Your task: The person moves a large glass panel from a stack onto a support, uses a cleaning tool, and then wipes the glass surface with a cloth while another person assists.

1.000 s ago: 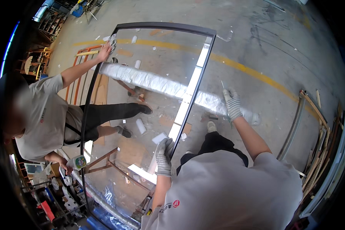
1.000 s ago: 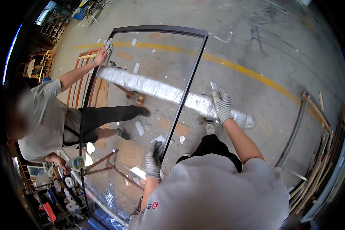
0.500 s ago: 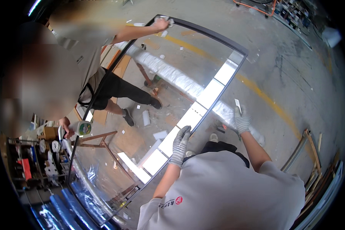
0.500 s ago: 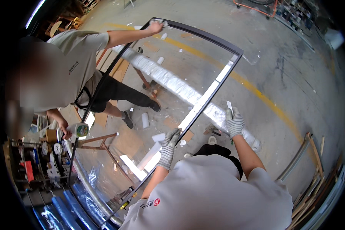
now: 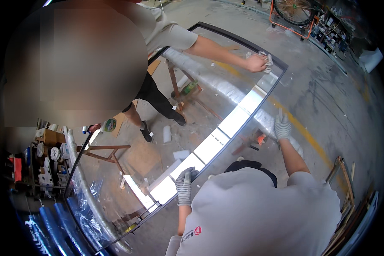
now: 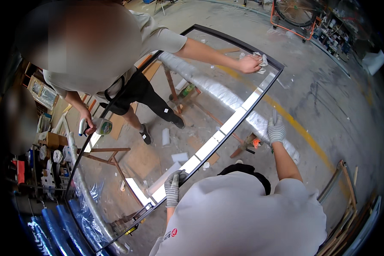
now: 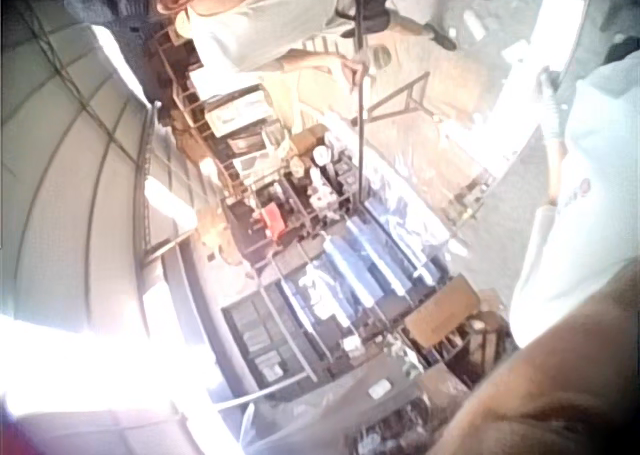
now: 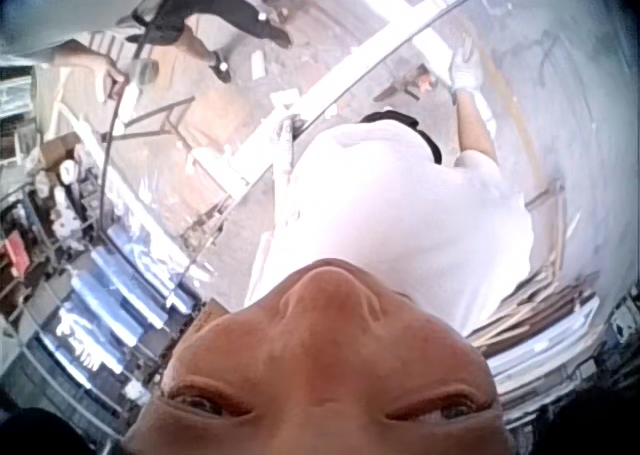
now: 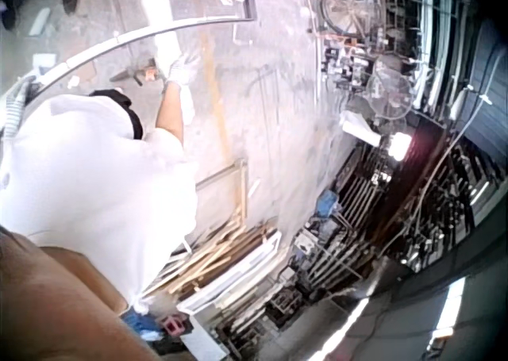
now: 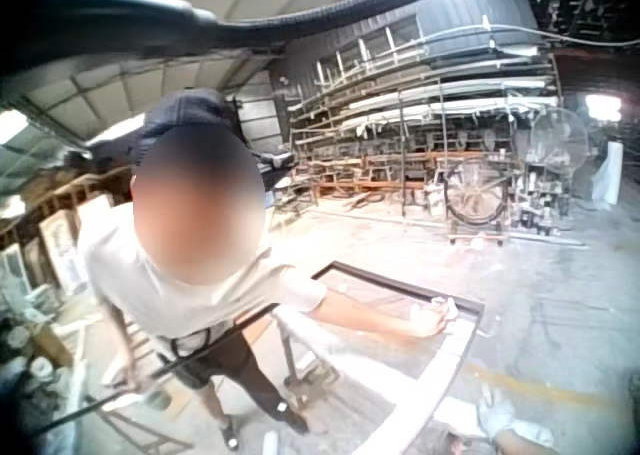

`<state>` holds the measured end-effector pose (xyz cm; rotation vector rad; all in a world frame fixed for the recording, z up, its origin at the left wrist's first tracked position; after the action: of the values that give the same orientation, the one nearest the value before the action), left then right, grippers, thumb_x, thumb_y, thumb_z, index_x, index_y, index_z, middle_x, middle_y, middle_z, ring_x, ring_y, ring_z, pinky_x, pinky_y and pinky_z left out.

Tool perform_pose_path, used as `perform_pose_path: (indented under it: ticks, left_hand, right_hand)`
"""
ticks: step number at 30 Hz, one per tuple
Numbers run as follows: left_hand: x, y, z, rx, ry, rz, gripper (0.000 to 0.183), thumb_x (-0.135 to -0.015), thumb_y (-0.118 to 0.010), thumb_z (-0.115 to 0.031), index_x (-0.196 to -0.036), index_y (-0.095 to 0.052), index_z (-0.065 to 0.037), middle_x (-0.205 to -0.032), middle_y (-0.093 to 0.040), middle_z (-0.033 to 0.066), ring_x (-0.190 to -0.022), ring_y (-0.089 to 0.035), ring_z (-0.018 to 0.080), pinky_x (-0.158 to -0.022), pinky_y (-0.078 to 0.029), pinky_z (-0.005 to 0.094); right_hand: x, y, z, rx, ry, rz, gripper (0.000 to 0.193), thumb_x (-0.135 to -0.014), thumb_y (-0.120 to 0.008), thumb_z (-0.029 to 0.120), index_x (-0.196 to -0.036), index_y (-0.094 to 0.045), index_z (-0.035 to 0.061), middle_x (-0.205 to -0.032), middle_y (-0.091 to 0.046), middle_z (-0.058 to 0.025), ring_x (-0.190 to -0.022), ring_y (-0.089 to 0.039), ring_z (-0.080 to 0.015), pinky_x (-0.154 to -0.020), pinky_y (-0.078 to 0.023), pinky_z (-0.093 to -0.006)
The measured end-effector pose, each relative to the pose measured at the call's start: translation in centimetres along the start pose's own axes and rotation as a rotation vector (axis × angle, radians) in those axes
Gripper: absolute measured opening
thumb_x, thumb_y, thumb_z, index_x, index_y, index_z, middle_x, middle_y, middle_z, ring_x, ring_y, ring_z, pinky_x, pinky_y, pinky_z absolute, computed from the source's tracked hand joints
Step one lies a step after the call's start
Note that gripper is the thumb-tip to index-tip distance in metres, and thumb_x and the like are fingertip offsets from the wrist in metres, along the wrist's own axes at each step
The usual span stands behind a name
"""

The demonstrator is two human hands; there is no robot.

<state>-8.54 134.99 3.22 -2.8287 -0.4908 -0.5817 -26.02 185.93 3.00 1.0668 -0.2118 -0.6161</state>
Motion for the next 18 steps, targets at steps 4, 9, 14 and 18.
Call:
perform_pose_path:
  ticks: [4, 9, 14, 18]
  left_hand:
    - [0.8, 3.6, 0.1, 0.007, -0.025, -0.050, 0.027, -0.090, -0.052, -0.020, -0.101, -0.059, 0.004, -0.094, -0.065, 0.0166, -0.076, -0.064, 0.0209, -0.072, -0.054, 0.0316]
    - [1.3, 5.6, -0.1, 0.029, -0.095, -0.048, 0.029, -0.090, -0.053, -0.024, -0.100, -0.059, 0.003, -0.089, -0.066, 0.0164, -0.073, -0.064, 0.0207, -0.069, -0.054, 0.0315]
    - [1.9, 5.4, -0.7, -0.043, -0.063, -0.058, 0.038, -0.088, -0.056, -0.032, -0.105, -0.058, 0.001, -0.081, -0.066, 0.0134, -0.072, -0.064, 0.0198, -0.069, -0.053, 0.0299]
    - [1.4, 3.4, -1.2, -0.084, 0.014, 0.003, 0.036, -0.089, -0.055, -0.030, -0.106, -0.059, 0.001, -0.089, -0.065, 0.0130, -0.080, -0.064, 0.0200, -0.075, -0.052, 0.0306]
  right_hand:
    - [0.5, 0.4, 0.2, 0.052, -0.064, 0.001, 0.050, -0.084, -0.047, 0.040, -0.120, -0.049, 0.0057, -0.105, -0.059, -0.0225, -0.095, -0.058, -0.0362, -0.081, -0.046, -0.0437]
    - [1.2, 1.5, 1.0, 0.095, -0.108, -0.062, 0.046, -0.084, -0.046, 0.039, -0.116, -0.050, 0.0064, -0.101, -0.061, -0.0210, -0.092, -0.059, -0.0358, -0.079, -0.047, -0.0439]
    - [1.3, 1.0, 1.9, 0.107, -0.136, -0.010, 0.043, -0.084, -0.046, 0.041, -0.112, -0.051, 0.0093, -0.096, -0.063, -0.0191, -0.085, -0.061, -0.0355, -0.075, -0.047, -0.0456]
    - [1.7, 1.3, 1.0, 0.037, -0.205, 0.075, 0.046, -0.084, -0.046, 0.044, -0.117, -0.050, 0.0119, -0.102, -0.061, -0.0191, -0.093, -0.059, -0.0348, -0.081, -0.045, -0.0440]
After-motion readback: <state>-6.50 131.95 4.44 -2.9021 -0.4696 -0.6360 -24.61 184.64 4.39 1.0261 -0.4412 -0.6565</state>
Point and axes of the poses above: each hand's wrist, its own x-axis away from the middle knuckle, its own y-axis out of the back of the hand, z = x × y, the point moved 10 cm from there along -x, towards the middle knuckle
